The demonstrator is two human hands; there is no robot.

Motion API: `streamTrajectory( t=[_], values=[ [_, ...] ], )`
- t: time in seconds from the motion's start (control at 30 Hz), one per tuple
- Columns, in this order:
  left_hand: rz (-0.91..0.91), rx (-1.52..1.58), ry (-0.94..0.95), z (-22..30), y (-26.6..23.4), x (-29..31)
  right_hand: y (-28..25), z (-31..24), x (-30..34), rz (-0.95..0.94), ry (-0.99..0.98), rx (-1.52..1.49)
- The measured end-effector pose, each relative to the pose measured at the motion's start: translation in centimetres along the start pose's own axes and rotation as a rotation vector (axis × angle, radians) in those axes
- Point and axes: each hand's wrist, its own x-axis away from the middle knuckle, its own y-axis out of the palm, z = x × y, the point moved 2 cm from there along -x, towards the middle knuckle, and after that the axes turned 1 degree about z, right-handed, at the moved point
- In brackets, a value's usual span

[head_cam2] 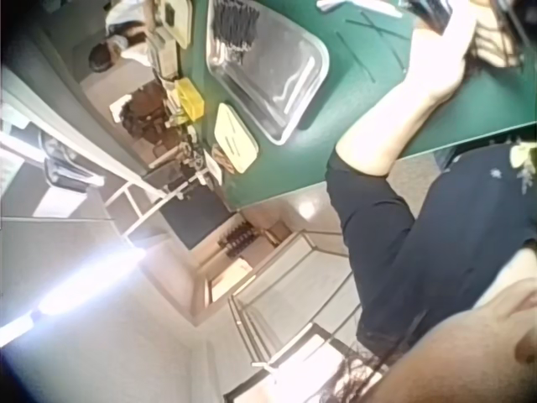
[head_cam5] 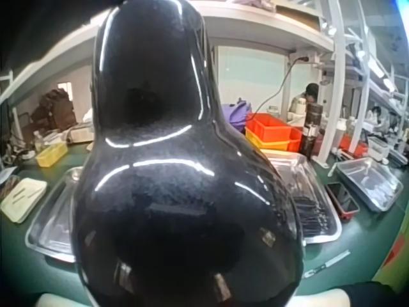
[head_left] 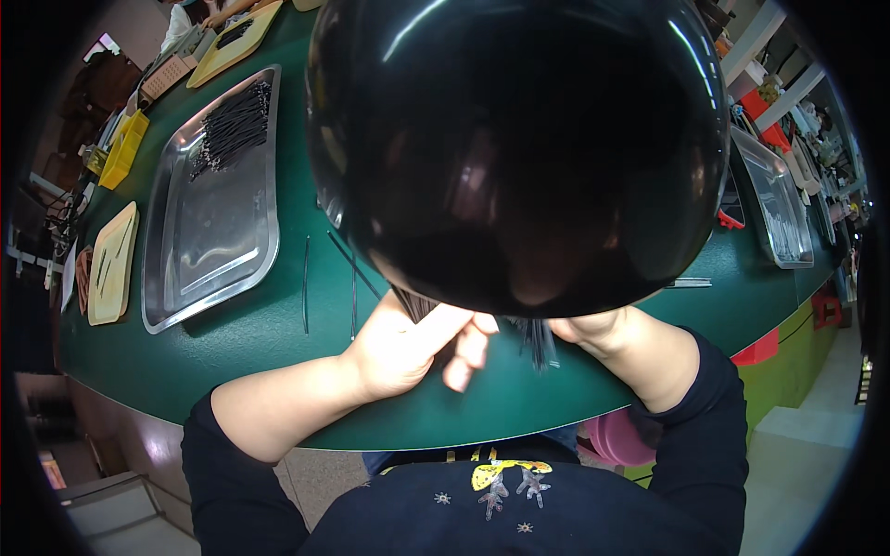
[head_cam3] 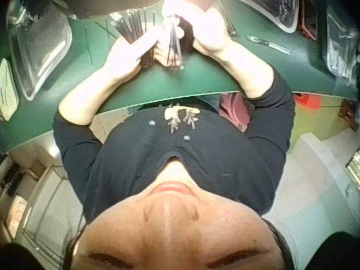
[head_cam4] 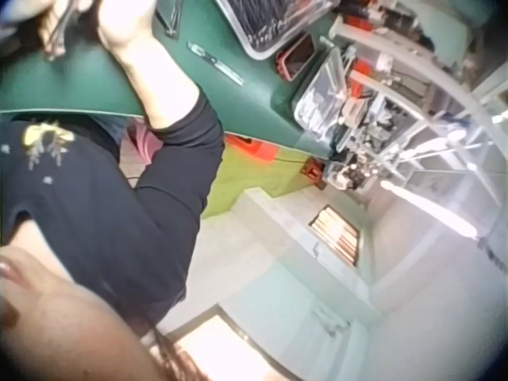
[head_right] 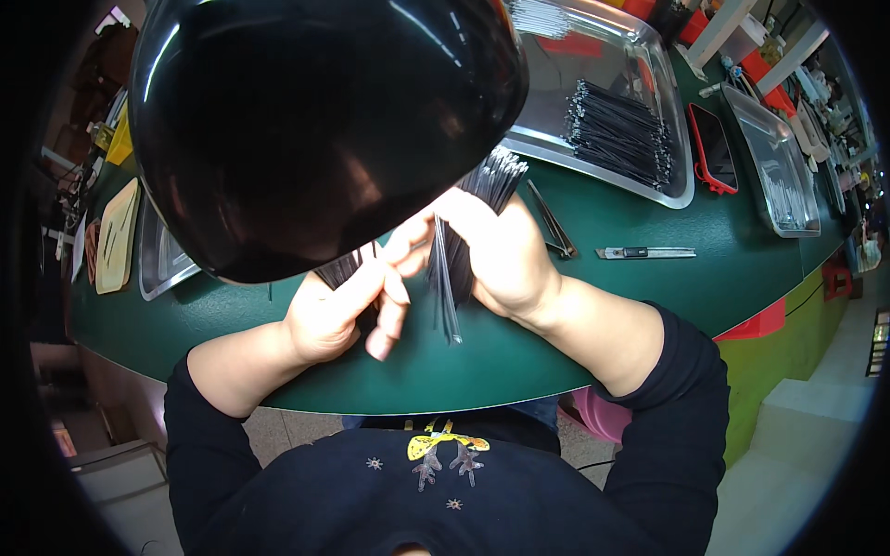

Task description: The person picks up bundles of wires from a metal tray and sorts, aligns, and handles them under a desk lamp by hand.

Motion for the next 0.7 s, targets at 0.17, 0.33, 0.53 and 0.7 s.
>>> streamTrajectory(
  t=[0.17, 0.33, 0.53, 0.7],
  values=[
    [-0.026, -0.603, 0.363, 0.5, -0.2, -0.5, -0.9, -0.4, 0.0, 0.017, -0.018, 0.138],
    [-0.067, -0.564, 0.137, -0.3, 0.3, -1.0, -0.1, -0.5, -0.4, -0.116, -0.145, 0.745],
    [-0.143, -0.05, -0.047, 0.1, 0.6, -0.6, -0.7, -0.3, -0.8, -0.225, 0.131, 0.478],
    [-0.009, -0.064, -0.062, 0.3, 1.4, -0.4, 0.4, -1.0, -0.2, -0.24, 0.066, 0.592]
  ],
)
